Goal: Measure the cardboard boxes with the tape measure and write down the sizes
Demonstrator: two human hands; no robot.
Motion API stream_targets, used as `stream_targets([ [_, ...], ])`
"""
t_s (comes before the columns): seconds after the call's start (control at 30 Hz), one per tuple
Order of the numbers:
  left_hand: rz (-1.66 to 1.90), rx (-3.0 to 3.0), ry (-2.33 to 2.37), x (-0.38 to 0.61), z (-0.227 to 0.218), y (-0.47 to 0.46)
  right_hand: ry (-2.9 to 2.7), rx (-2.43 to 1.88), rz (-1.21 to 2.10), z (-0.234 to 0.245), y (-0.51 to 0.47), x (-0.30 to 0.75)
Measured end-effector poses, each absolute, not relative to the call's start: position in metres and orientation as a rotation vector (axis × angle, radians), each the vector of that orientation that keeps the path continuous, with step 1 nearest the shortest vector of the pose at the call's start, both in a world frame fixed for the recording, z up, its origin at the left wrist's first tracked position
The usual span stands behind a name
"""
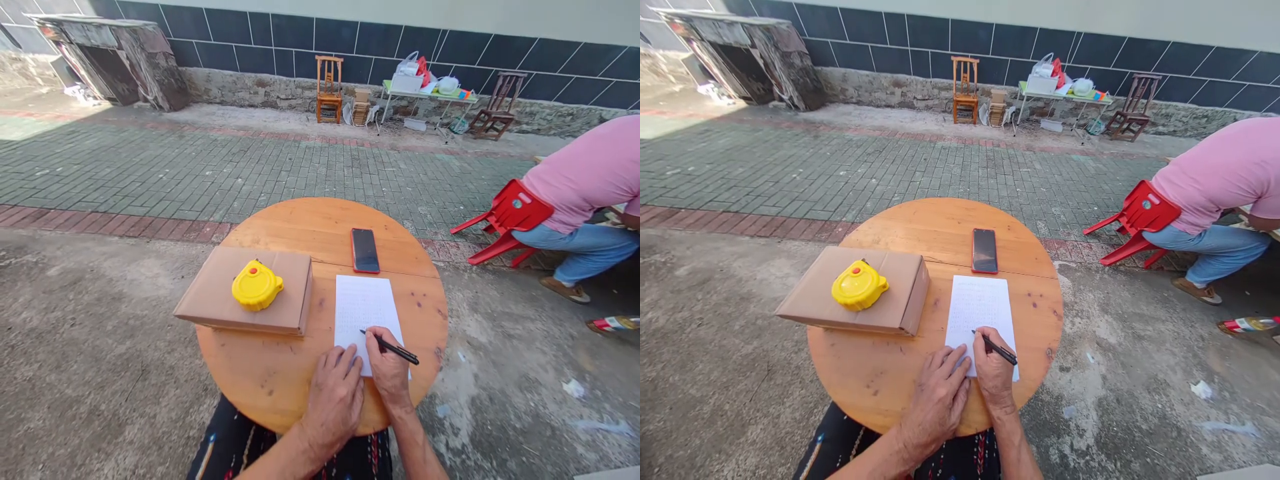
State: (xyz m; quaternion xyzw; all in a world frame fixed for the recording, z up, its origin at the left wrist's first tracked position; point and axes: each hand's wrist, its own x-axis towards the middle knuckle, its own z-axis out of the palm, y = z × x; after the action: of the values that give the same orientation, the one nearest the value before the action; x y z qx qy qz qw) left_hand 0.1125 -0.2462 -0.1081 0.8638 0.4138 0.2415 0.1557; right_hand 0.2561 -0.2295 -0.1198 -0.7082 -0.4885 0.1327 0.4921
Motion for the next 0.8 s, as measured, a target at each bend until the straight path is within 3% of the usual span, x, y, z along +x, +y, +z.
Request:
stream_targets([
  [0.8, 0.658, 2.427, 1.174, 0.1109, -0.1064, -0.2448, -1.186, -1.731, 0.397, -0.1156, -0.2306, 0.2554],
])
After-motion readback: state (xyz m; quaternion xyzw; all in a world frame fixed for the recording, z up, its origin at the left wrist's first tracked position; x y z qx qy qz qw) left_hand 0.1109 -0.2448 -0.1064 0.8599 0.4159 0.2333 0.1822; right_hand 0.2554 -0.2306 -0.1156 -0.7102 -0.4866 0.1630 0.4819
